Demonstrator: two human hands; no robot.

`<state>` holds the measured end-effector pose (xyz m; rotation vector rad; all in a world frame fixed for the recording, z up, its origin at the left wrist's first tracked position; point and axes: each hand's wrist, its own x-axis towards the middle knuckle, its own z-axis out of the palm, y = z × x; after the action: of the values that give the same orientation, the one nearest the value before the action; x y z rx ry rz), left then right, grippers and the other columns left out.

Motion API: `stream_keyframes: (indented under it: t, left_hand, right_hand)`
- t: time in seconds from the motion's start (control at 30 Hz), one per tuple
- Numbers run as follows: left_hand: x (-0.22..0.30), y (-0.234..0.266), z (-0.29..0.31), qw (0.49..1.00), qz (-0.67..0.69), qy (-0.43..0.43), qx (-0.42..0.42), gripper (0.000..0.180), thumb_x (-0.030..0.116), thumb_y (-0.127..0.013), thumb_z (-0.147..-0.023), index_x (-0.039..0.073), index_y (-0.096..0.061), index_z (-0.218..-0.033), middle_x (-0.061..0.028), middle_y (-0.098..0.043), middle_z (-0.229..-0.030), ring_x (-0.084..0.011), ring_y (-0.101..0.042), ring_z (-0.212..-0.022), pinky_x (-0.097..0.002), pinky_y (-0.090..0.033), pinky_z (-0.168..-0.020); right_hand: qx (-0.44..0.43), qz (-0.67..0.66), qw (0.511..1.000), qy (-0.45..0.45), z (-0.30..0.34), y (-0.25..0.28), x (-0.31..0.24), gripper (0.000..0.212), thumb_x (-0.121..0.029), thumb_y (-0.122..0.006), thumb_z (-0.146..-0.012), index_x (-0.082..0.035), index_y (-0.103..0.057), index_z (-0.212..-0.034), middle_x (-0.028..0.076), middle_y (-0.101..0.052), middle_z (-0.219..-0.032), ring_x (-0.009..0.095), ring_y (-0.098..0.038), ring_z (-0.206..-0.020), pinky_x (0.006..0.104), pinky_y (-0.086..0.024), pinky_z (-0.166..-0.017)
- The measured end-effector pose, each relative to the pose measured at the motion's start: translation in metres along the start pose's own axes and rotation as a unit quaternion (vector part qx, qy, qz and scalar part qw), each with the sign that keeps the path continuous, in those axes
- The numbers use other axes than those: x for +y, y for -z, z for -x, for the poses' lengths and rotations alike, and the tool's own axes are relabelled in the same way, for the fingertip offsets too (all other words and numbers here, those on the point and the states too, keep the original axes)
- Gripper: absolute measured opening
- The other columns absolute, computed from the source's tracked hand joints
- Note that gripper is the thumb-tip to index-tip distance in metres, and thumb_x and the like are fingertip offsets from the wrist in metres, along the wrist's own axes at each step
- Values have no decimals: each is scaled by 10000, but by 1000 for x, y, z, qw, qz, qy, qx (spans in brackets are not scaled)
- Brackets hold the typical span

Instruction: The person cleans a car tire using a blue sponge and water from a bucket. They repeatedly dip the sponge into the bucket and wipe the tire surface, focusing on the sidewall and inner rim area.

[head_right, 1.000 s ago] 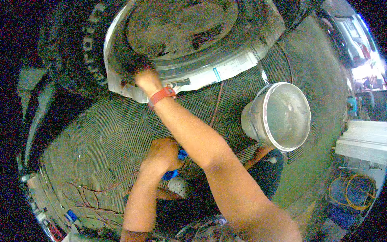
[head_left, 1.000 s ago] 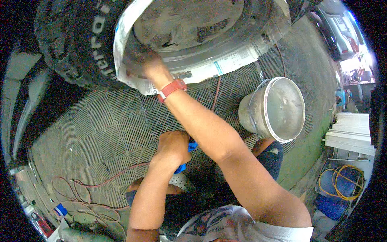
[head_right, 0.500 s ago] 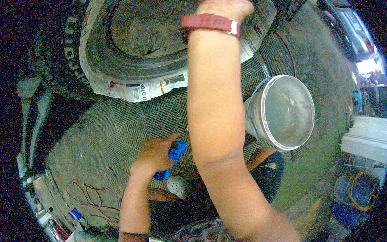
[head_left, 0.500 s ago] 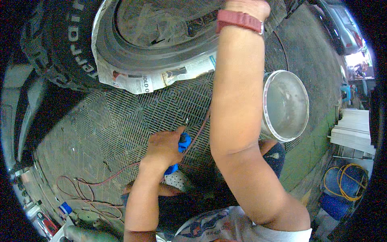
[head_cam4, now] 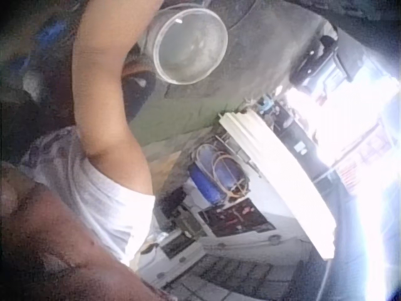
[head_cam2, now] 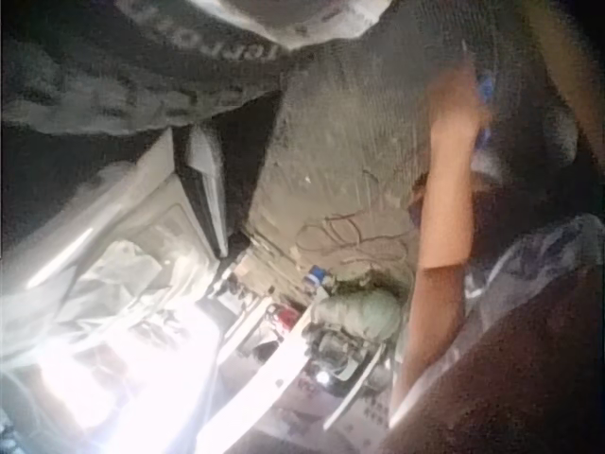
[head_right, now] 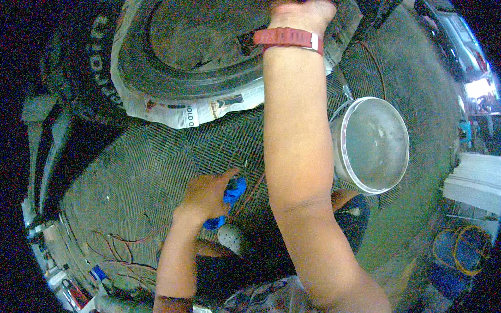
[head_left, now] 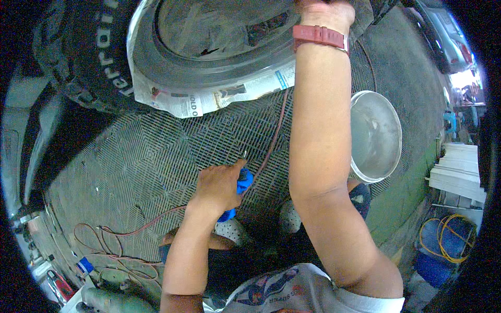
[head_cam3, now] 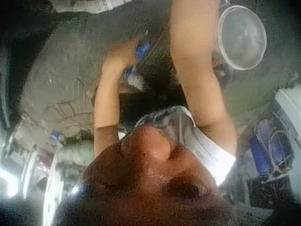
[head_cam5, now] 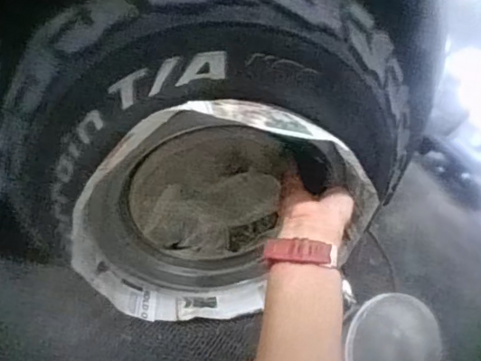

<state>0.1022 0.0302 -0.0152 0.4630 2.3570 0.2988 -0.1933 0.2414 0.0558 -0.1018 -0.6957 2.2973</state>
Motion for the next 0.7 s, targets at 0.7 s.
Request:
stream_keyframes:
  t: [0.7]
  left_hand:
    - [-17,11,-2,997,4,16,-76,501,146,-803,-782,53,-729,-1268,-190,-770,-1192,-381,-732,-1129,-500,-558,-1011]
  right_hand:
    - [-390,554,727,111,245,39,150,531,-159,-573,-974,45,-531,-1462,358,-501,-1511,541,-526,-1312,558,-435,-1146]
